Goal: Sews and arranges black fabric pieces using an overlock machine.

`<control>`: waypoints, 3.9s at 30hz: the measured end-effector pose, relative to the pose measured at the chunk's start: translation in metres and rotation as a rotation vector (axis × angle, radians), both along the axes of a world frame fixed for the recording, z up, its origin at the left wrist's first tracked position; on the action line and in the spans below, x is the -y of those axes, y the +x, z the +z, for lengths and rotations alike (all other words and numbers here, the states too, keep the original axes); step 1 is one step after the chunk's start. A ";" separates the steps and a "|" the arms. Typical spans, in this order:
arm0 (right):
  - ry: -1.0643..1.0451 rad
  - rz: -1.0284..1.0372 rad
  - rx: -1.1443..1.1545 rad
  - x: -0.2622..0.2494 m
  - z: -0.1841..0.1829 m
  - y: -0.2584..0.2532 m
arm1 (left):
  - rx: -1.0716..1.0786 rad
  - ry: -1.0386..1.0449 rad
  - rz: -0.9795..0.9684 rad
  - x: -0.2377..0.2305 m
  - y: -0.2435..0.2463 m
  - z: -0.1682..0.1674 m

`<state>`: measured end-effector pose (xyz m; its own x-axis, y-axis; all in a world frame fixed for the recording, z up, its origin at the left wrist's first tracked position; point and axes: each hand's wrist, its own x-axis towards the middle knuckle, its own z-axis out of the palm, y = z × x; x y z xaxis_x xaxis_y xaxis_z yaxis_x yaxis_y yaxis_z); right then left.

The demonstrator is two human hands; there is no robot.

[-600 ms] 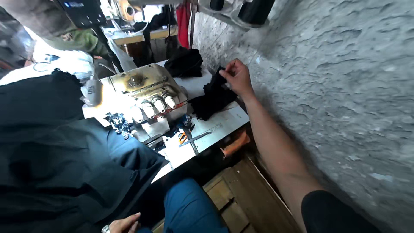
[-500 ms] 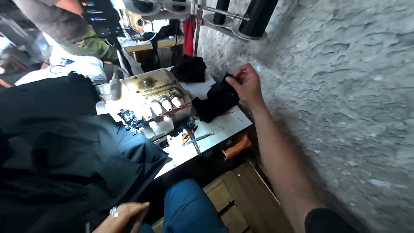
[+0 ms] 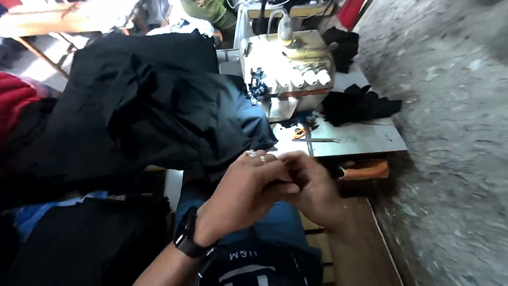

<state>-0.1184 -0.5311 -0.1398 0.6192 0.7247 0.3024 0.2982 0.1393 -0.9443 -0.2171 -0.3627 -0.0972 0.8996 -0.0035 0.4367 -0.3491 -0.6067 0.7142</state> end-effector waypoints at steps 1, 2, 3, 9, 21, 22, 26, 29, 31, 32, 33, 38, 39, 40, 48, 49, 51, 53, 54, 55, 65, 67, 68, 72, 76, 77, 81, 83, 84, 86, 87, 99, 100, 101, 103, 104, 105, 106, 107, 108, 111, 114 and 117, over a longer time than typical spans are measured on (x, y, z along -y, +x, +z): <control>0.068 0.067 -0.168 -0.009 -0.016 -0.007 | 0.020 -0.083 0.030 -0.007 -0.011 -0.009; 0.138 0.108 -0.298 -0.019 -0.028 -0.011 | 0.036 -0.172 0.078 -0.015 -0.019 -0.017; 0.183 0.116 -0.403 -0.029 -0.034 -0.014 | 0.035 -0.251 0.144 -0.024 -0.026 -0.023; 0.032 0.124 -0.299 -0.062 -0.012 -0.013 | -0.284 -0.580 0.109 -0.071 -0.058 -0.045; -0.310 0.274 -0.130 -0.060 -0.038 0.005 | -0.032 0.010 0.456 -0.133 -0.032 -0.010; -0.258 0.237 -0.193 -0.062 -0.039 0.006 | -0.032 0.049 0.487 -0.142 -0.029 -0.009; -0.047 0.030 -0.411 -0.097 -0.025 0.015 | 0.082 0.169 0.614 -0.191 0.014 0.001; -0.102 0.039 -0.521 -0.132 -0.015 0.024 | 0.128 0.240 0.698 -0.231 0.053 -0.004; -0.250 0.109 -0.499 -0.152 -0.010 0.028 | 0.114 0.254 0.722 -0.259 0.070 -0.022; -0.335 0.123 -0.453 -0.157 -0.009 0.028 | 0.094 0.257 0.730 -0.271 0.077 -0.034; -0.400 0.126 -0.383 -0.158 -0.011 0.027 | 0.070 0.259 0.739 -0.280 0.081 -0.046; -0.335 0.070 0.059 -0.069 -0.032 -0.007 | 0.037 0.263 0.840 -0.295 0.084 -0.072; -0.352 0.062 0.038 -0.047 -0.027 -0.013 | 0.037 0.279 0.845 -0.296 0.086 -0.073; -0.374 0.059 -0.002 -0.033 -0.023 -0.018 | 0.034 0.298 0.842 -0.297 0.088 -0.073; -0.530 -0.051 0.034 -0.045 -0.051 0.029 | -0.095 0.029 0.537 -0.234 0.045 -0.024; -0.626 0.010 0.108 -0.034 -0.045 0.036 | -0.092 -0.021 0.431 -0.214 0.034 -0.010; -0.744 0.161 0.304 -0.015 -0.021 0.045 | -0.096 -0.071 0.183 -0.173 0.018 0.011; -0.593 0.166 0.514 -0.015 0.007 0.044 | -0.106 -0.061 -0.105 -0.136 0.015 0.028; -0.493 0.182 0.544 -0.021 0.024 0.041 | -0.102 -0.029 -0.220 -0.119 0.018 0.035; -0.371 0.223 0.505 -0.030 0.036 0.037 | -0.090 -0.009 -0.288 -0.104 0.020 0.041; 0.167 -0.038 -0.417 -0.039 -0.015 -0.028 | -0.189 -1.199 -0.182 -0.024 -0.050 -0.086; 0.163 -0.053 -0.387 -0.035 -0.023 -0.029 | -0.132 -0.955 0.023 -0.019 -0.053 -0.071; 0.171 -0.046 -0.331 -0.033 -0.024 -0.027 | -0.103 -0.804 0.112 -0.021 -0.054 -0.064; 0.123 -0.098 0.102 -0.024 -0.017 -0.005 | -0.024 -0.488 0.245 -0.043 -0.064 -0.047; 0.028 -0.295 0.663 -0.019 -0.001 0.016 | -0.182 -0.475 0.083 -0.066 -0.082 -0.022; 0.025 -0.291 0.740 -0.018 0.004 0.019 | -0.228 -0.460 0.053 -0.068 -0.084 -0.019; 0.022 -0.055 0.736 -0.022 0.018 0.024 | -0.276 -0.513 0.064 -0.071 -0.085 -0.017; 0.040 0.182 0.494 -0.024 0.016 0.022 | -0.247 -0.599 0.054 -0.067 -0.081 -0.017; 0.061 0.285 0.324 -0.024 0.013 0.018 | -0.225 -0.645 0.041 -0.065 -0.078 -0.016; 0.066 0.380 0.041 -0.022 0.010 0.011 | -0.184 -0.738 0.026 -0.062 -0.074 -0.012; 0.055 0.403 -0.024 -0.021 0.011 0.010 | -0.172 -0.762 0.035 -0.061 -0.074 -0.009; -0.308 -0.037 0.650 -0.022 0.030 0.019 | -0.196 0.517 0.266 -0.055 -0.078 0.029; -0.289 -0.041 0.627 -0.022 0.029 0.020 | -0.195 0.561 0.284 -0.052 -0.078 0.028; -0.267 -0.041 0.599 -0.022 0.027 0.020 | -0.189 0.597 0.303 -0.050 -0.077 0.026; -0.227 -0.027 0.506 -0.021 0.024 0.020 | -0.161 0.593 0.326 -0.048 -0.075 0.019; -0.207 -0.017 0.429 -0.020 0.023 0.019 | -0.146 0.526 0.329 -0.050 -0.074 0.015; -0.183 -0.007 0.330 -0.020 0.022 0.018 | -0.136 0.413 0.324 -0.053 -0.073 0.012; -0.159 0.010 0.232 -0.020 0.022 0.017 | -0.131 0.272 0.311 -0.056 -0.072 0.011; -0.137 0.031 0.143 -0.020 0.022 0.016 | -0.129 0.133 0.285 -0.059 -0.071 0.011; -0.116 0.050 0.065 -0.020 0.022 0.015 | -0.123 0.019 0.263 -0.060 -0.070 0.010; -0.058 0.084 -0.111 -0.021 0.022 0.011 | -0.113 -0.132 0.238 -0.061 -0.067 0.008; -0.018 0.060 -0.208 -0.022 0.019 0.006 | -0.109 -0.135 0.252 -0.059 -0.066 0.007; 0.021 0.010 -0.269 -0.025 0.015 0.001 | -0.106 -0.150 0.273 -0.056 -0.065 0.008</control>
<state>-0.1172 -0.5065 -0.1249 0.6718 0.7267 0.1433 0.0357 0.1615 -0.9862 -0.2816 -0.3065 -0.0895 0.8989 0.3018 0.3178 -0.1066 -0.5528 0.8265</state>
